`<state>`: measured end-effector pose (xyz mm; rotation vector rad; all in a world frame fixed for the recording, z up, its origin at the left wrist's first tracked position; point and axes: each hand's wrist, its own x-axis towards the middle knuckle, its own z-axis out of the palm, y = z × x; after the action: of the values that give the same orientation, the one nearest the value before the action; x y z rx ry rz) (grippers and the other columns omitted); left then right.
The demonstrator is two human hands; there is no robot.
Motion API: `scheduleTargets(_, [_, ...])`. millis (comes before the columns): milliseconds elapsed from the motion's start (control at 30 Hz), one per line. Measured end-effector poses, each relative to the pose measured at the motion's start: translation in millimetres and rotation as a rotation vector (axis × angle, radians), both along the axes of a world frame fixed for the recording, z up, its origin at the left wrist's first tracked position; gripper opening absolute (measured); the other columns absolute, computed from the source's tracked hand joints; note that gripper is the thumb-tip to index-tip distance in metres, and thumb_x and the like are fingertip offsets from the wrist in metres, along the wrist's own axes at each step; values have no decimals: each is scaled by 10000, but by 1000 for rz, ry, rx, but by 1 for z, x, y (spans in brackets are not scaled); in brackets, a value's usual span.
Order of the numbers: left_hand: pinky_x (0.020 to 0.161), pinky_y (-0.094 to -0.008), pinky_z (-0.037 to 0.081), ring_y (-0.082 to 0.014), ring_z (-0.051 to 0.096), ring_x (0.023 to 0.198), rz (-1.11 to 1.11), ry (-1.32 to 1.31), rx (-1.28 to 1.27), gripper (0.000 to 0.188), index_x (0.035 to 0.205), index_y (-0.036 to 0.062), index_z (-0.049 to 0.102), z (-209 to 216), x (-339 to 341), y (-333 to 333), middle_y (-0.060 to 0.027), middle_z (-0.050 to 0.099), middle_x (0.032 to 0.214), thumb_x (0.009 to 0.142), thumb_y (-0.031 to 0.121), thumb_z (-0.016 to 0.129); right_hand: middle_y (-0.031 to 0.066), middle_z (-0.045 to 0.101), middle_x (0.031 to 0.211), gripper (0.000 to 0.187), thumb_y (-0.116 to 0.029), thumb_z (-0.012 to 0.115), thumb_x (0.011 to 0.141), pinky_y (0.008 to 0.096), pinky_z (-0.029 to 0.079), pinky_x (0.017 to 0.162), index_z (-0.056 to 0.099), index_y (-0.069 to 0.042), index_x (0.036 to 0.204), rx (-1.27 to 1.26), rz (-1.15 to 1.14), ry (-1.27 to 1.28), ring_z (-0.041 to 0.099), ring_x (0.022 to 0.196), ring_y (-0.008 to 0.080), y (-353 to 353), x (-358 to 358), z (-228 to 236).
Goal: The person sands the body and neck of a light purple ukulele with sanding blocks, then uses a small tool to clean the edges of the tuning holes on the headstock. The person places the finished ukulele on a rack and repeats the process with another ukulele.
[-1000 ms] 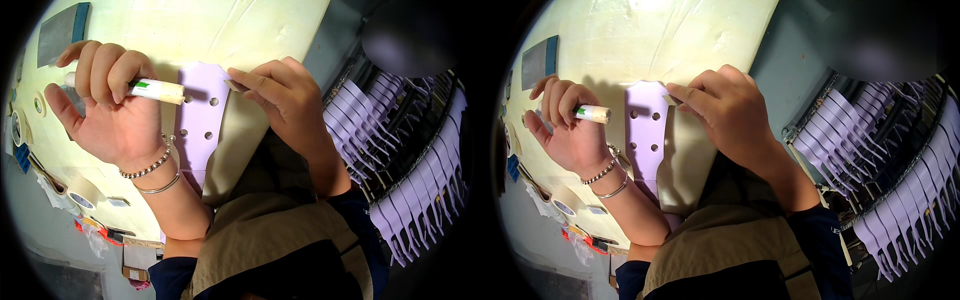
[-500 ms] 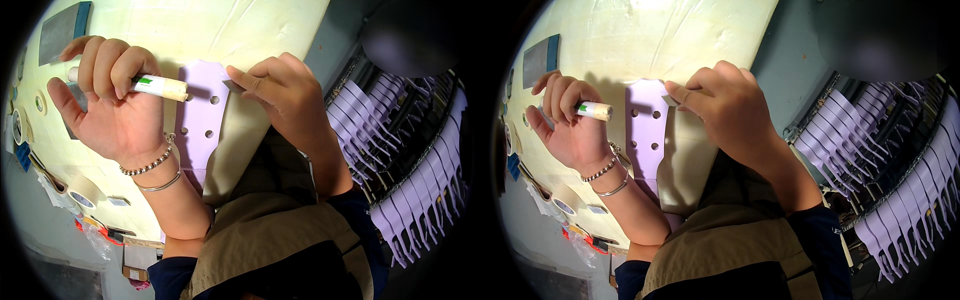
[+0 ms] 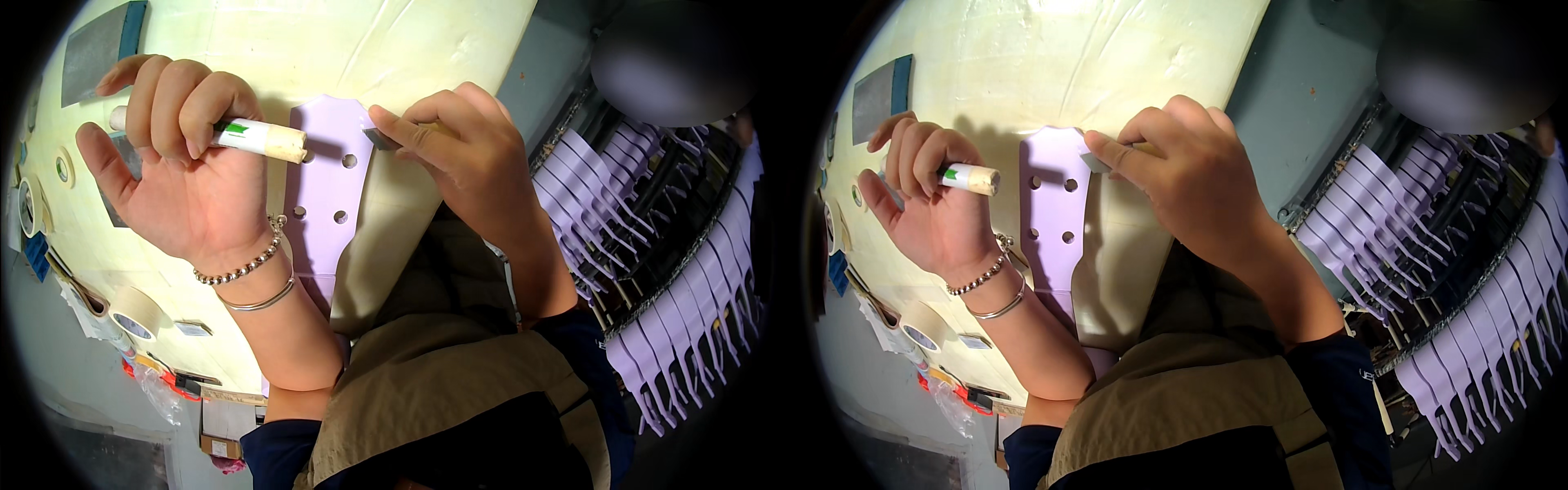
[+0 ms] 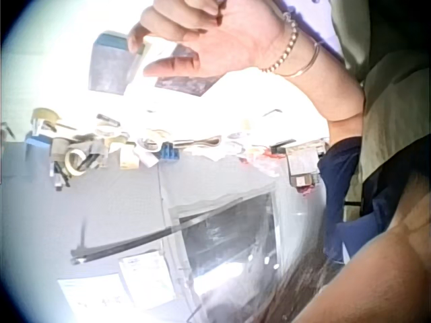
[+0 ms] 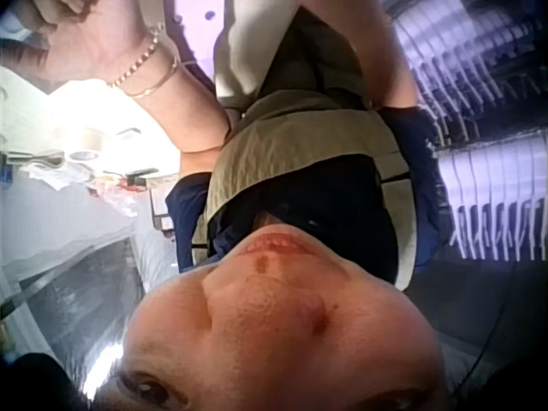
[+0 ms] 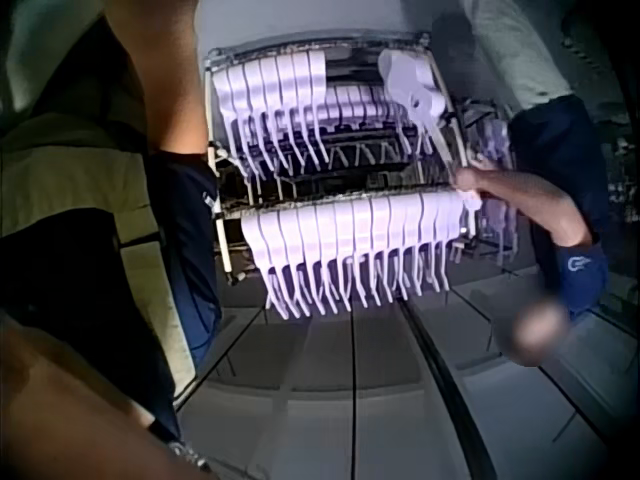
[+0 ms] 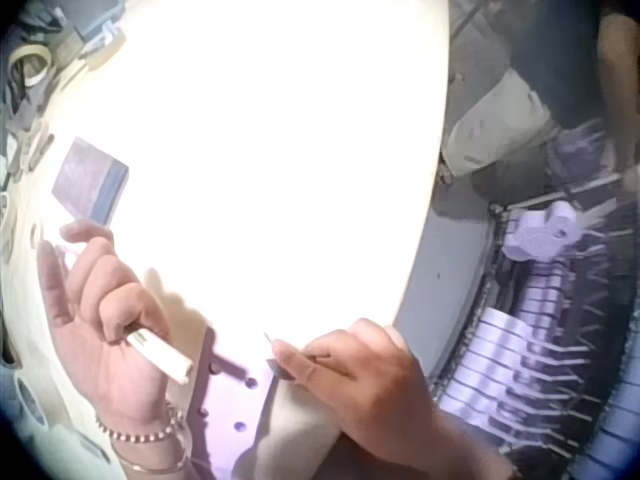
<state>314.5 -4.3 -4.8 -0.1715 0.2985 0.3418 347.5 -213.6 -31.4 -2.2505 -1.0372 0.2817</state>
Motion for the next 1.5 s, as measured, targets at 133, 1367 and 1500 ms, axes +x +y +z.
scheduleTargets(133, [456, -231, 257, -89, 279, 445, 2, 1, -11, 147, 840, 68, 502, 1, 0, -1, 38, 349, 514, 758, 149, 593, -55, 564, 795, 320, -109, 642, 730, 309, 405, 655, 693, -185, 1037, 12, -21, 49, 503, 708, 160, 1, 1, 1])
scheduleTargets(1367, [462, -228, 265, -83, 284, 453, 25, -23, -52, 130, 836, 72, 490, 0, -3, 4, 42, 341, 507, 765, 152, 564, -56, 651, 902, 204, -92, 648, 721, 299, 382, 615, 709, -161, 903, 135, -41, -109, 538, 692, 147, 14, -4, -7])
scheduleTargets(1500, [460, -230, 264, -84, 282, 450, 18, -21, -50, 134, 837, 72, 490, 0, -2, 4, 42, 341, 506, 764, 156, 564, -60, 663, 903, 202, -78, 663, 709, 299, 388, 617, 707, -168, 884, 132, -57, -37, 551, 699, 148, 13, -3, -5])
